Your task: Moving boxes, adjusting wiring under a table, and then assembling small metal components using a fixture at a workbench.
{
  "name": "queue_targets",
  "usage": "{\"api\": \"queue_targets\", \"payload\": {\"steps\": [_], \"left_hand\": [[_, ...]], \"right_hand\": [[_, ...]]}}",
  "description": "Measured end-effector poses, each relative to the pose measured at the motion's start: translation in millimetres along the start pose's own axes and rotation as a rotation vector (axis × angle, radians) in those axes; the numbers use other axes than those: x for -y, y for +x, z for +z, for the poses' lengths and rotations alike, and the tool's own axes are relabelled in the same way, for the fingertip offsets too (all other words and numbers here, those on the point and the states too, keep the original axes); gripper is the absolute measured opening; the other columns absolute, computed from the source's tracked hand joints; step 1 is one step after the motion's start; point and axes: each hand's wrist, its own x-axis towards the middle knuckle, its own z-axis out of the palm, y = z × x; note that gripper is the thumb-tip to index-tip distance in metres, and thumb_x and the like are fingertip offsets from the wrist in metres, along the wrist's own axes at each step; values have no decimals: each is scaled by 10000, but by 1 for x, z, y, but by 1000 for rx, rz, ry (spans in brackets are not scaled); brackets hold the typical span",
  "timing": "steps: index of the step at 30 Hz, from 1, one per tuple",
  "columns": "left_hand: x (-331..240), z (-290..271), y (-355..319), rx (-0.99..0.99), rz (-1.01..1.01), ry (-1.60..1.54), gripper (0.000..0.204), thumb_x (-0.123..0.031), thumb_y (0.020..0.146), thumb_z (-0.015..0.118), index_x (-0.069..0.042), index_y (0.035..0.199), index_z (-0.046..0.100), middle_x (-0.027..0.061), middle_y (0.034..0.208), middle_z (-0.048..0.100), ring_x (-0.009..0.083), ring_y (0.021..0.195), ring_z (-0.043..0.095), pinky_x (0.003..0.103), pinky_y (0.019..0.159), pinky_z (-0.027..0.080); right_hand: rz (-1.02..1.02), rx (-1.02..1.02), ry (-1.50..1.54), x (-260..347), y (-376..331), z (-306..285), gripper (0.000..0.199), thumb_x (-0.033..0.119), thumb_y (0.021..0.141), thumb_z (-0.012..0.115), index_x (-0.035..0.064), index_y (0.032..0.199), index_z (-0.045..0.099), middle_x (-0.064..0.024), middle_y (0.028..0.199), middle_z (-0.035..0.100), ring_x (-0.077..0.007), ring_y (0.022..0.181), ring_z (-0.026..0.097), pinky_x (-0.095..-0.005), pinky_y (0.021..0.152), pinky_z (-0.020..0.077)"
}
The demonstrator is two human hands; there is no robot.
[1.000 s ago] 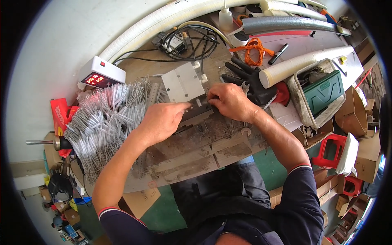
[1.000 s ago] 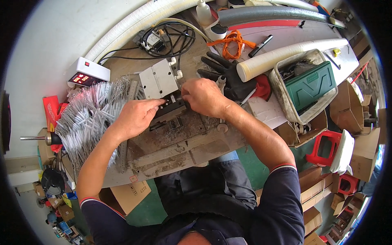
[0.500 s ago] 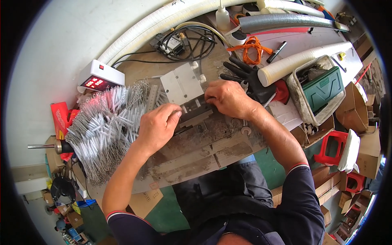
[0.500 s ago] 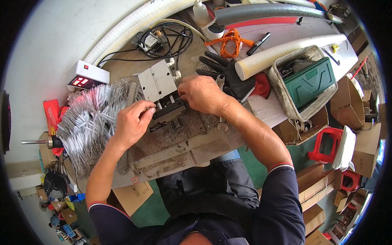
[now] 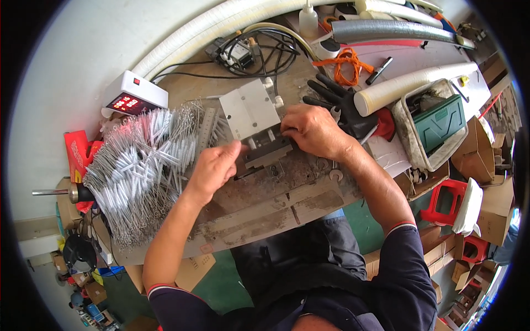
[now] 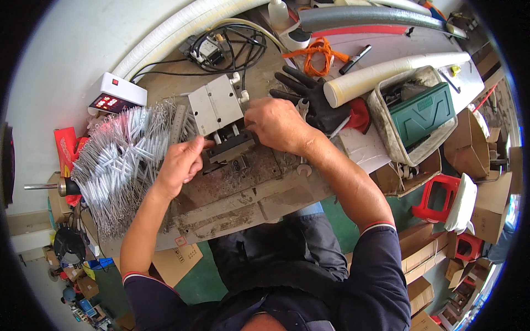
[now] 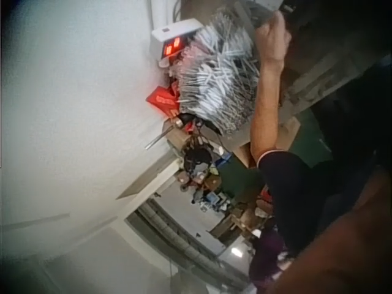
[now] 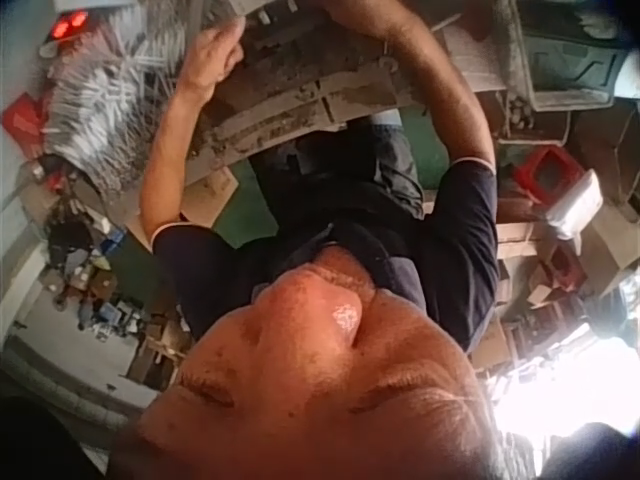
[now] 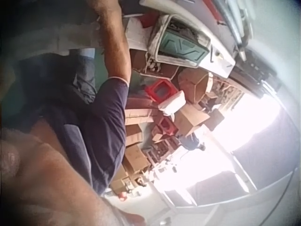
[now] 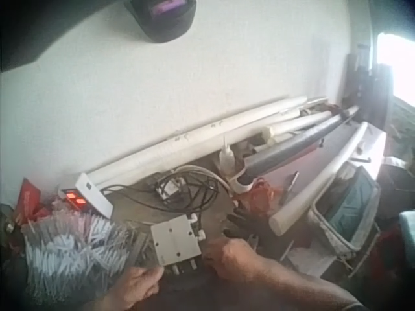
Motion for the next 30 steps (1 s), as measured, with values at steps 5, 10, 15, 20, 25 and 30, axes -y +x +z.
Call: {"api": "queue_targets", "payload": {"steps": [5, 10, 15, 20, 25, 30], "left_hand": [[-12, -6, 8, 121, -242, -321, 495, -438, 1094, 474, 13, 1182, 659, -14, 567, 470, 48, 381, 314, 211, 362, 252], [-1, -7, 18, 162, -194, -504, 380, -386, 1083, 517, -28, 1082, 646, 35, 619, 562, 51, 381, 305, 209, 352, 241], [-3, -10, 18, 117, -201, -498, 451, -368, 1117, 419, 6, 1293, 601, -20, 573, 436, 56, 362, 241, 218, 334, 222], [-5, -12, 12, 353, -165, -617, 502, -367, 1133, 348, 42, 1366, 523, 16, 632, 521, 71, 349, 329, 227, 325, 321], [3, 2, 4, 278, -146, -766, 489, -370, 1132, 353, 30, 1350, 530, 51, 745, 594, 103, 402, 466, 255, 382, 439], [0, 8, 2, 218, -148, -734, 485, -350, 1139, 339, 41, 1391, 474, 40, 744, 575, 109, 424, 473, 270, 395, 449]], "right_hand": [[6, -18, 18, -3, -1, 2, 91, 55, 789, 735, 40, 863, 685, -118, 873, 642, -360, 881, 660, -442, 743, 533], [7, -26, 6, -24, -3, 9, 115, 97, 794, 726, 72, 905, 724, -125, 910, 688, -360, 887, 676, -445, 770, 543], [108, 23, 70, -23, 9, 8, 147, 161, 813, 718, 82, 932, 750, -134, 857, 719, -353, 853, 694, -436, 766, 546], [113, -14, 117, -20, 2, 3, 135, 52, 734, 658, 23, 827, 751, -225, 800, 695, -409, 811, 699, -467, 723, 544], [66, -81, -65, -15, -2, 23, 160, 137, 793, 657, 145, 895, 780, -129, 855, 742, -353, 855, 722, -458, 772, 563], [136, -90, 17, -13, -6, 22, 107, 142, 817, 700, 85, 895, 747, -117, 859, 730, -334, 885, 712, -432, 789, 554]]}}
